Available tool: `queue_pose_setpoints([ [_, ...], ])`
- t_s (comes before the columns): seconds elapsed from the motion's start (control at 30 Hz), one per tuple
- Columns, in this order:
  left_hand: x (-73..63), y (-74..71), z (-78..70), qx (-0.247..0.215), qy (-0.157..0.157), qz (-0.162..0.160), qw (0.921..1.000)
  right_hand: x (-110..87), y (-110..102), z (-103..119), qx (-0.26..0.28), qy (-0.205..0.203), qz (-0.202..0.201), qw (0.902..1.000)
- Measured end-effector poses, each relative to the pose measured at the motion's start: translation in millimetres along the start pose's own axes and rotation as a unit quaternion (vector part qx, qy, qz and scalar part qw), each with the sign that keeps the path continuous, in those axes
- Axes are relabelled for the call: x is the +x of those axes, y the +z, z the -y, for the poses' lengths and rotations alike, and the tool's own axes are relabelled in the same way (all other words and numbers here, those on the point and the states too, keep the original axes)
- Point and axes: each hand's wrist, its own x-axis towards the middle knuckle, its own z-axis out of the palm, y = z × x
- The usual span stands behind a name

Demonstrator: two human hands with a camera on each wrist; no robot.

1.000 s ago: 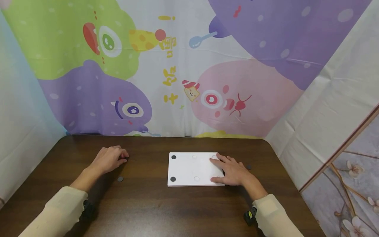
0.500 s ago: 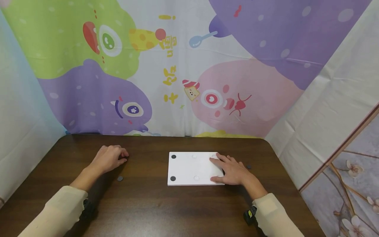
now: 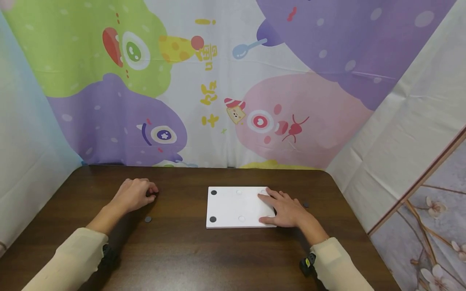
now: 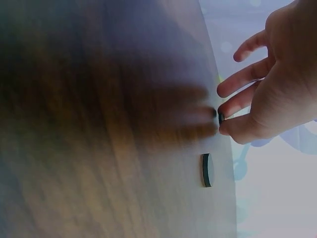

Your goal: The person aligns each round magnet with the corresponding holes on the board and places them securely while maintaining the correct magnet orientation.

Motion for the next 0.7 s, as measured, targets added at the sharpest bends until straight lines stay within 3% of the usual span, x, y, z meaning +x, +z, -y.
queue_pose_setpoints([
  [0.07,0.8,0.5,0.6,0.003,0.007,-0.005,1.0000,-0.1,0.0,-0.1,0.000,0.001,0.001,1.0000],
  [0.2,0.0,-16.0,-12.6,-0.005,0.006,0.006,1.0000,-0.3,0.4,-0.2,0.000,0.003,0.003,1.0000],
  [0.33,1.6,-20.2,-17.9,0.002,0.007,0.002,1.0000,-0.4,0.4,0.0,0.000,0.003,0.003,1.0000],
  [0.7,7.8,-26.2,-19.5,0.007,0.022,-0.043,0.9988,-0.4,-0.8,1.4,-0.001,0.006,0.002,1.0000],
])
